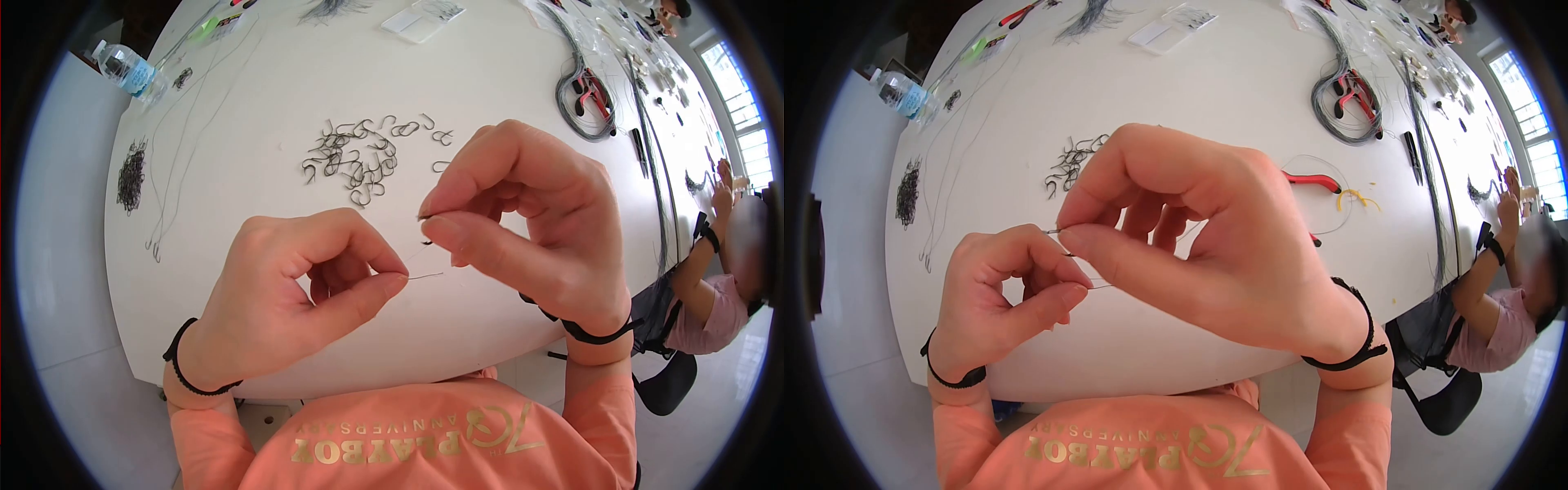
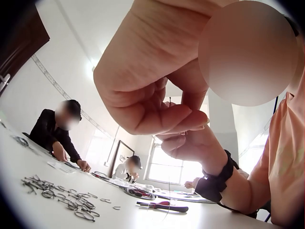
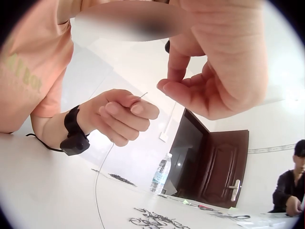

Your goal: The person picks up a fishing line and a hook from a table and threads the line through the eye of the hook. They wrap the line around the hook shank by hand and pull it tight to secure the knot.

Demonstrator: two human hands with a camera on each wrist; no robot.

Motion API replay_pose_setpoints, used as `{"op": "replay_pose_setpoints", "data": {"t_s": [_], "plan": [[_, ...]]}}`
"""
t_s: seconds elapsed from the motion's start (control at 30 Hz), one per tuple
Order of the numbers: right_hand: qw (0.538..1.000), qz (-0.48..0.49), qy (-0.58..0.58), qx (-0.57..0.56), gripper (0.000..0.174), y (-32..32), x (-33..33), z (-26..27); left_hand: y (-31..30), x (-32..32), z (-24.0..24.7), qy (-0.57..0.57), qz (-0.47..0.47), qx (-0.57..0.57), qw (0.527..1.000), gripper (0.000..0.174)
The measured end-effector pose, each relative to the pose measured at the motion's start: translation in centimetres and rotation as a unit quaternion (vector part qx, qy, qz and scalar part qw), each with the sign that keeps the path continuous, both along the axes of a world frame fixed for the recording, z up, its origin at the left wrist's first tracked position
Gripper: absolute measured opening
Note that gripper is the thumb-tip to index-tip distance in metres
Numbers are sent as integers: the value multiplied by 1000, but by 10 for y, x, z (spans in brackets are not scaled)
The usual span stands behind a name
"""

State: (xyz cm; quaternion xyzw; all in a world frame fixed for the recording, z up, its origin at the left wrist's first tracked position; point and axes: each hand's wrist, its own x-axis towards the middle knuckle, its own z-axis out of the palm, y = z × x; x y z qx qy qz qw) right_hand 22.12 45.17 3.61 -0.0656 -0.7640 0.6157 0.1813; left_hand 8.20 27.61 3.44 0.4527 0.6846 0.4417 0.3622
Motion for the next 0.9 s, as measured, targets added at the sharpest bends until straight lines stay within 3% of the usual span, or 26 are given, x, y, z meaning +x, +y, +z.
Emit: {"op": "replay_pose_setpoints", "data": {"t_s": [0.07, 0.13, 0.17, 0.23, 0.37, 0.67, 0.9], "plan": [[984, 6, 74, 164, 15, -4, -1, 0, -1, -2, -4, 0, 1, 14, 1000, 5], [878, -49, 202, 432, 14, -19, 1, -14, -1, -6, -8, 2, 1, 32, 999, 5], [869, 3, 169, 466, 15, -32, 12, -7, -1, -7, -9, 0, 8, 25, 1000, 5], [742, 94, 220, 626, 10, -60, 22, -13, 1, -5, -8, -14, 24, 12, 1000, 5], [713, 172, 114, 670, 17, -104, 47, 23, 4, 0, -11, 3, 14, -3, 1000, 5], [619, 160, 173, 749, 14, -94, 45, 6, 3, 11, -17, 32, -75, -22, 996, 6], [536, 164, 227, 797, 11, -108, 17, -6, 3, 11, -16, -7, -40, -9, 999, 5]]}}
